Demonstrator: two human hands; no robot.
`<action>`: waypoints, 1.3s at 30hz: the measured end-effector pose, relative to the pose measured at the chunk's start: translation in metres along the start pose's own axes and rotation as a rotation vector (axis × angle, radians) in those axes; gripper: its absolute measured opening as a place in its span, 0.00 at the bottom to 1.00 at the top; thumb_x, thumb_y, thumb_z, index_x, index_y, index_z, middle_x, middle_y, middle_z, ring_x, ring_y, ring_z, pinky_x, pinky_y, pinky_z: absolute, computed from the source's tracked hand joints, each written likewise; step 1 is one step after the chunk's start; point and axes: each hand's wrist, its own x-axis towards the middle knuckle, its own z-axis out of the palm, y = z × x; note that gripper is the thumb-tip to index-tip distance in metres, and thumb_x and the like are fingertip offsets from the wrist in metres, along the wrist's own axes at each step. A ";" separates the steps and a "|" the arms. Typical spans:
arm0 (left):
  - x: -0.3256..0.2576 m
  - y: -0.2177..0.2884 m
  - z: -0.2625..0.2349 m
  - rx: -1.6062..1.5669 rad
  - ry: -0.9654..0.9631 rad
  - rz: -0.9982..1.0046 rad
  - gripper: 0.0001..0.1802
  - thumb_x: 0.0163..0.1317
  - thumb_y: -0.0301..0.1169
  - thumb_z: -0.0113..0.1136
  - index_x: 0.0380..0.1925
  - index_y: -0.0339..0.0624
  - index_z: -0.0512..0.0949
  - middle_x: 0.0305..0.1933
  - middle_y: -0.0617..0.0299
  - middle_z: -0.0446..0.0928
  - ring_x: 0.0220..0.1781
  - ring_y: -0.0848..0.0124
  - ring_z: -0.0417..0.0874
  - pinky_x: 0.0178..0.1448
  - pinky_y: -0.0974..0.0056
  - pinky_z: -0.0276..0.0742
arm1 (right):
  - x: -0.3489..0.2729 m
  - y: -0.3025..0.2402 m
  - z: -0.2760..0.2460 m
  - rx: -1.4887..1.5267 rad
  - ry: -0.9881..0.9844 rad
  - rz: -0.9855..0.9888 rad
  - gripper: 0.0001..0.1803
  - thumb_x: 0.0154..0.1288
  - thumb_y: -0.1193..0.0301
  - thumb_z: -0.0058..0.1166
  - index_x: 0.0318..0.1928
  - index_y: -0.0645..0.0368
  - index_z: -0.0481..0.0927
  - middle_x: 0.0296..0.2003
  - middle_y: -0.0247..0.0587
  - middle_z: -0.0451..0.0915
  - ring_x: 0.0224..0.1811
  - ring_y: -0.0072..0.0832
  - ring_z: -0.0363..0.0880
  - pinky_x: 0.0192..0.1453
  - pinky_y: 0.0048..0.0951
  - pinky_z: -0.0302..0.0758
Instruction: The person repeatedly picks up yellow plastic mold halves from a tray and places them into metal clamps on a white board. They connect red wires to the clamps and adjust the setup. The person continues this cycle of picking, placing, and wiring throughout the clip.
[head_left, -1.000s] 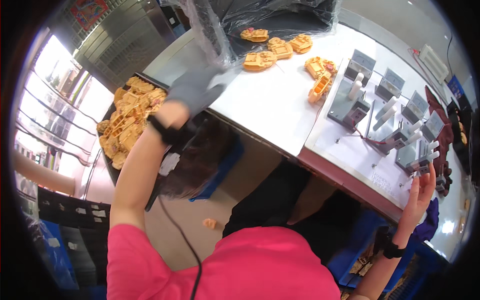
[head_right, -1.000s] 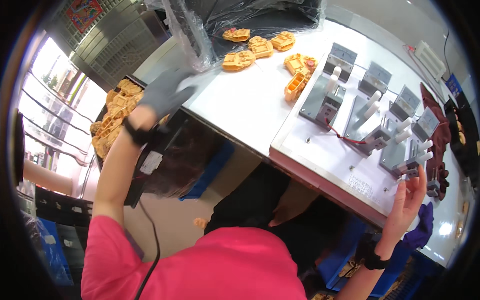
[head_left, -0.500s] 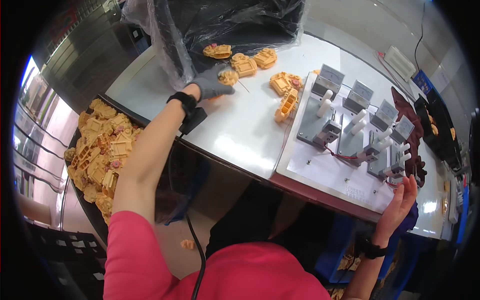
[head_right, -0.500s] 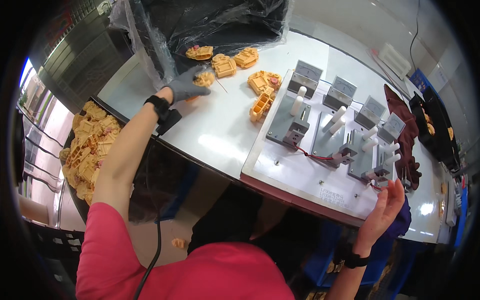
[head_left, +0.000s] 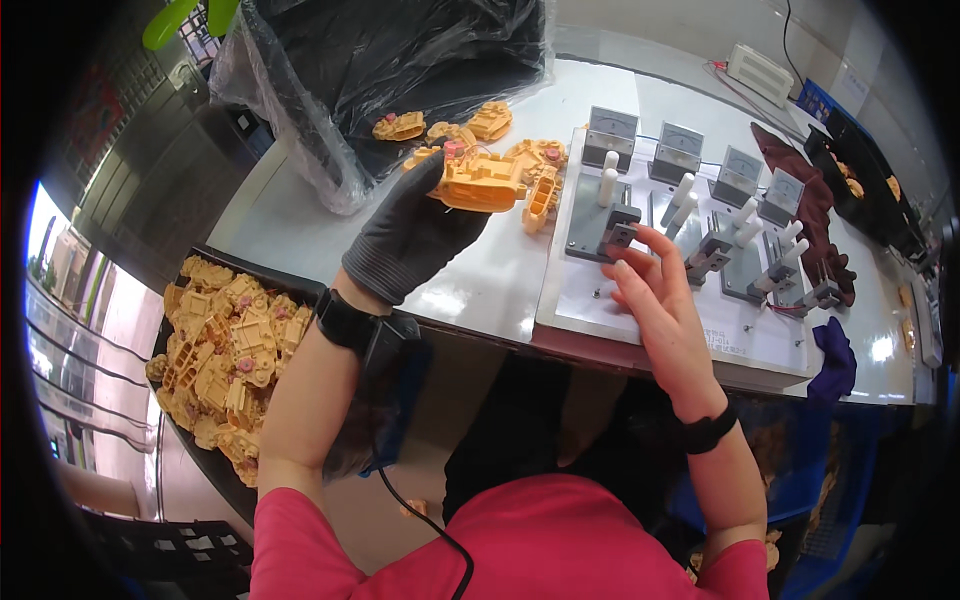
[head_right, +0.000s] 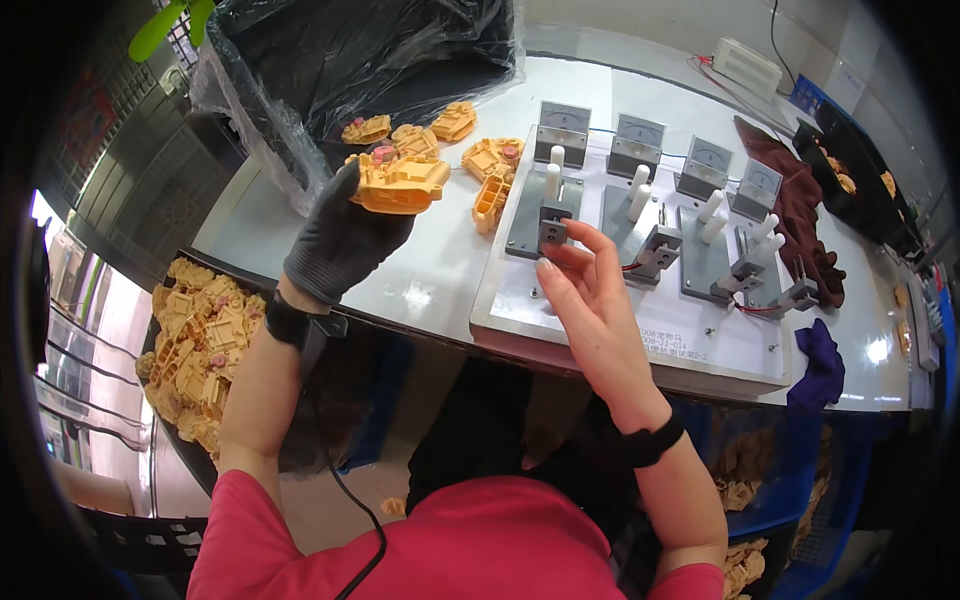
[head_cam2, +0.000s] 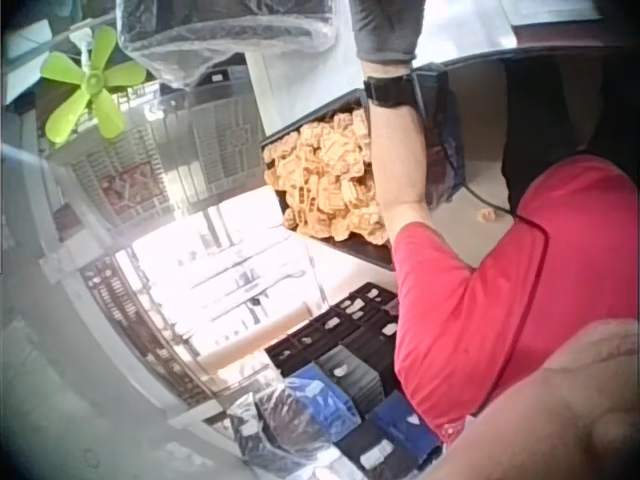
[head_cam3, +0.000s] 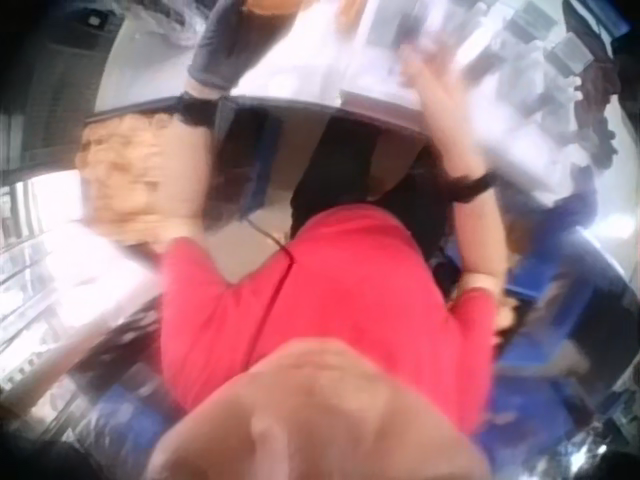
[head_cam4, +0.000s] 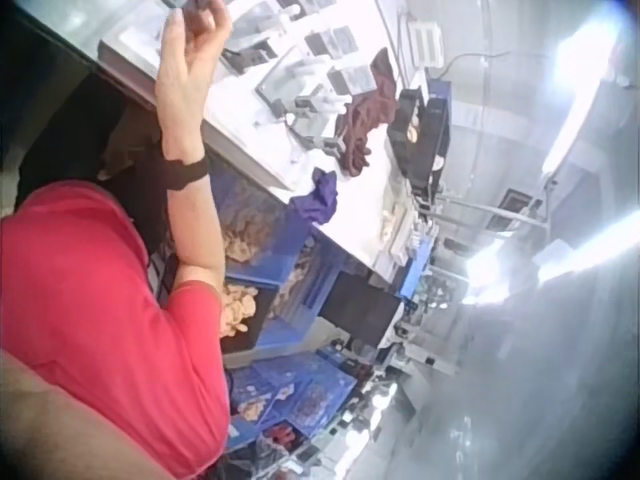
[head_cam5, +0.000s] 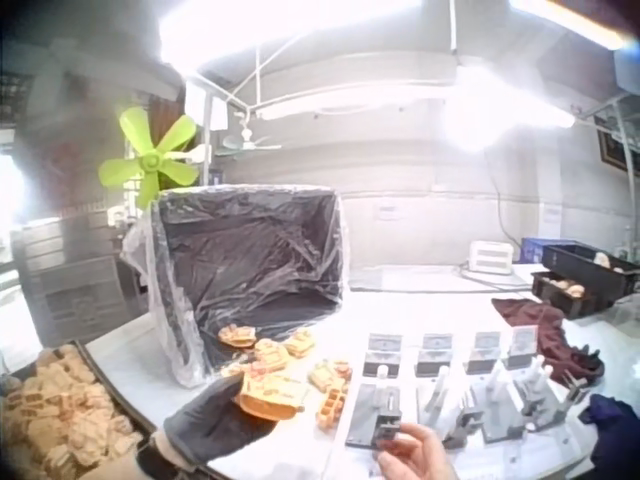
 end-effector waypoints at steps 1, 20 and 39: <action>0.001 -0.001 0.004 -0.009 0.028 -0.010 0.23 0.64 0.36 0.67 0.57 0.45 0.73 0.56 0.59 0.78 0.59 0.66 0.79 0.63 0.61 0.79 | 0.003 0.003 0.002 0.037 0.003 0.006 0.26 0.75 0.69 0.51 0.69 0.57 0.62 0.56 0.43 0.72 0.57 0.24 0.72 0.59 0.26 0.70; 0.032 -0.013 -0.010 0.293 0.108 0.180 0.23 0.67 0.32 0.62 0.62 0.49 0.70 0.58 0.62 0.76 0.58 0.68 0.78 0.60 0.65 0.76 | 0.008 0.015 0.008 0.059 0.013 -0.175 0.20 0.75 0.72 0.52 0.65 0.56 0.70 0.48 0.34 0.75 0.52 0.20 0.73 0.58 0.24 0.70; 0.054 -0.013 0.013 0.533 0.082 0.157 0.29 0.63 0.27 0.62 0.64 0.59 0.69 0.61 0.60 0.70 0.63 0.65 0.74 0.63 0.59 0.74 | 0.005 0.027 0.005 0.048 0.012 -0.249 0.15 0.69 0.72 0.59 0.54 0.59 0.74 0.43 0.33 0.78 0.45 0.20 0.78 0.52 0.24 0.75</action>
